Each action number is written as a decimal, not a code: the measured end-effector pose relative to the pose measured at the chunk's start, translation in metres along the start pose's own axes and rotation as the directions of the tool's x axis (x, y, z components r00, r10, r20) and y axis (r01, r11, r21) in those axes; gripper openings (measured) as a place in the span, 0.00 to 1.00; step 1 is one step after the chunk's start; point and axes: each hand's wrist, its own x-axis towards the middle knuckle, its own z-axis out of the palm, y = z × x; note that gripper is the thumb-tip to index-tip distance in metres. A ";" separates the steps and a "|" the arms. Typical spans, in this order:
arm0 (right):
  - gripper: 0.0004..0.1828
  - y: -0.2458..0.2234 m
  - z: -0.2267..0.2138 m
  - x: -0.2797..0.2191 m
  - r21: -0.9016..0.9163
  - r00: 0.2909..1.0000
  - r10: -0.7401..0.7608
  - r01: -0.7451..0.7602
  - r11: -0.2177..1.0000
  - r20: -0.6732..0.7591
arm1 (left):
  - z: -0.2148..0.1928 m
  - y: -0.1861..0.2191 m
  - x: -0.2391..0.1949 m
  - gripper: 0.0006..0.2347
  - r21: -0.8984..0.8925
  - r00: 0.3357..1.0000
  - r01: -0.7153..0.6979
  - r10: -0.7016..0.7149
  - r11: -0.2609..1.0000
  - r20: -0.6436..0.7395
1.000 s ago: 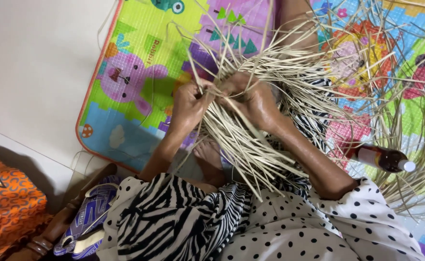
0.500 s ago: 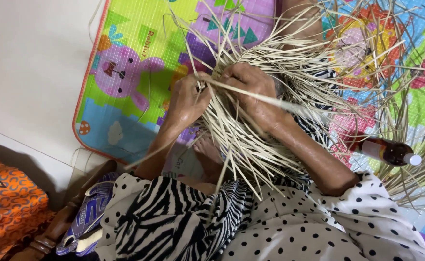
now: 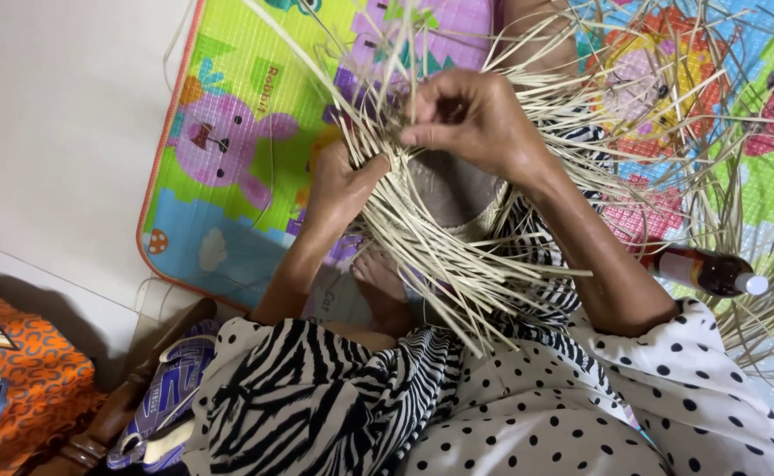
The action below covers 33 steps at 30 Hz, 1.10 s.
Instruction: The person sits on a colorful play mat and weaves dried straw strands by hand into a circular base. They repeatedly interlace and tighten the strands to form a woven structure.
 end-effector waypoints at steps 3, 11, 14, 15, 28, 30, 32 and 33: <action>0.09 0.013 0.009 -0.014 -0.140 0.992 0.121 -0.113 0.984 0.045 | -0.001 -0.010 0.003 0.05 0.045 0.993 -0.102 0.104 0.994 -0.047; 0.03 0.020 0.036 -0.035 -0.313 0.973 -0.230 0.225 0.923 0.020 | -0.004 -0.003 0.003 0.20 0.066 0.998 -0.061 0.062 0.996 -0.017; 0.07 0.029 0.034 -0.038 -0.288 0.963 -0.253 0.269 0.919 0.092 | -0.008 -0.007 0.001 0.23 0.209 1.000 0.012 -0.015 0.978 0.013; 0.07 0.031 0.033 -0.037 -0.288 0.964 -0.249 0.264 0.920 0.090 | -0.007 -0.009 0.004 0.23 0.209 1.000 0.013 -0.017 0.978 0.018; 0.04 0.047 0.014 -0.016 -0.385 0.940 -0.329 0.338 0.859 0.090 | -0.014 -0.001 0.026 0.01 0.147 0.990 -0.066 0.047 0.987 0.133; 0.05 0.042 0.013 -0.012 -0.392 0.937 -0.334 0.345 0.853 0.099 | -0.015 -0.001 0.026 0.01 0.097 0.991 -0.044 0.031 0.994 0.131; 0.06 0.030 0.008 -0.009 -0.424 0.910 -0.321 0.408 0.809 0.264 | -0.016 0.003 0.025 0.02 0.094 0.983 -0.085 0.068 0.992 0.170; 0.06 0.030 0.008 -0.009 -0.422 0.909 -0.322 0.410 0.809 0.265 | -0.018 0.002 0.027 0.02 0.095 0.983 -0.084 0.068 0.992 0.168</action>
